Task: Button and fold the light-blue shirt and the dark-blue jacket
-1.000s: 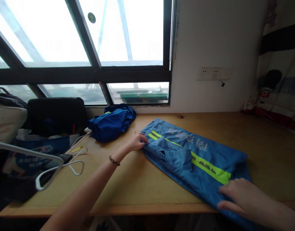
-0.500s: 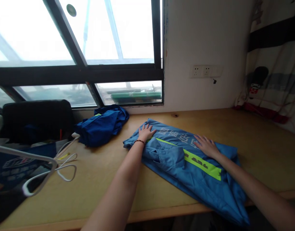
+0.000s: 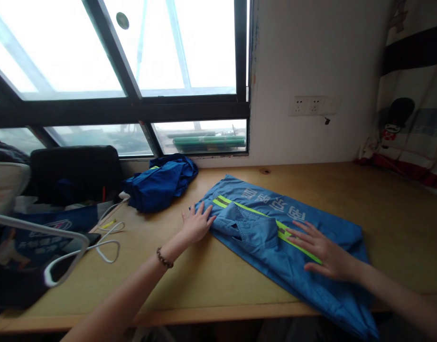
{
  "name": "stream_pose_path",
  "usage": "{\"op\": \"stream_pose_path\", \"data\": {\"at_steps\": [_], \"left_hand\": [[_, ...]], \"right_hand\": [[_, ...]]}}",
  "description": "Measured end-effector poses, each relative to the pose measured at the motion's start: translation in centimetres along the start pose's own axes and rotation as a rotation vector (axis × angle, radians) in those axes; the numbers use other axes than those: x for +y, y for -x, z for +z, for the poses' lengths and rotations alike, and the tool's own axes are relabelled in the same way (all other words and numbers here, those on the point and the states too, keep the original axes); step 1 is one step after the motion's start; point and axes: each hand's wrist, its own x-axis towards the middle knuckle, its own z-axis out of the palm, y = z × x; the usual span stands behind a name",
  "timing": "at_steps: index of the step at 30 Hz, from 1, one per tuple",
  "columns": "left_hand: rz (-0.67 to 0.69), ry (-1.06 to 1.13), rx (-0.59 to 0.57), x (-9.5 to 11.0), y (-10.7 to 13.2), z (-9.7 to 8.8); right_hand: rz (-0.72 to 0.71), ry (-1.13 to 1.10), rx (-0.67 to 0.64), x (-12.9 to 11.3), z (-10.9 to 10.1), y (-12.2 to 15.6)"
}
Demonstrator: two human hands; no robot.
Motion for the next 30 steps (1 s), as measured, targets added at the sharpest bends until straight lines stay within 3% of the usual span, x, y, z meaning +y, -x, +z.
{"op": "stream_pose_path", "data": {"at_steps": [3, 6, 14, 18, 21, 23, 26, 28, 30], "left_hand": [[0.059, 0.051, -0.04, -1.0, 2.0, 0.5], [0.097, 0.082, -0.022, -1.5, 1.5, 1.0], [0.397, 0.161, 0.013, -0.3, -5.5, 2.5], [0.564, 0.143, 0.006, 1.4, -9.9, 2.7], [0.661, 0.091, 0.014, 3.5, -13.0, 2.5], [0.653, 0.045, 0.039, 5.4, -14.7, 2.3], [0.516, -0.015, 0.176, 8.9, -16.0, 1.9], [0.418, -0.045, 0.291, 11.3, -15.9, 1.5], [0.325, -0.057, 0.36, 13.2, -15.0, 1.1]], "right_hand": [[-0.097, -0.094, -0.087, -3.1, 0.2, -1.0], [-0.053, -0.14, -0.13, -4.2, 0.9, -0.2], [0.121, -0.121, -0.156, -7.6, 0.9, 3.0], [0.162, -0.011, -0.043, -9.1, 2.4, 3.8], [0.079, -0.04, -0.012, -8.5, 1.6, 4.4], [0.078, -0.119, -0.04, -7.0, 0.1, 4.4], [0.248, -0.153, 0.06, -3.7, -1.1, 3.1], [0.382, -0.077, 0.152, -1.5, -0.4, 1.5], [0.465, 0.005, 0.151, 0.0, 1.3, -0.3]]}}
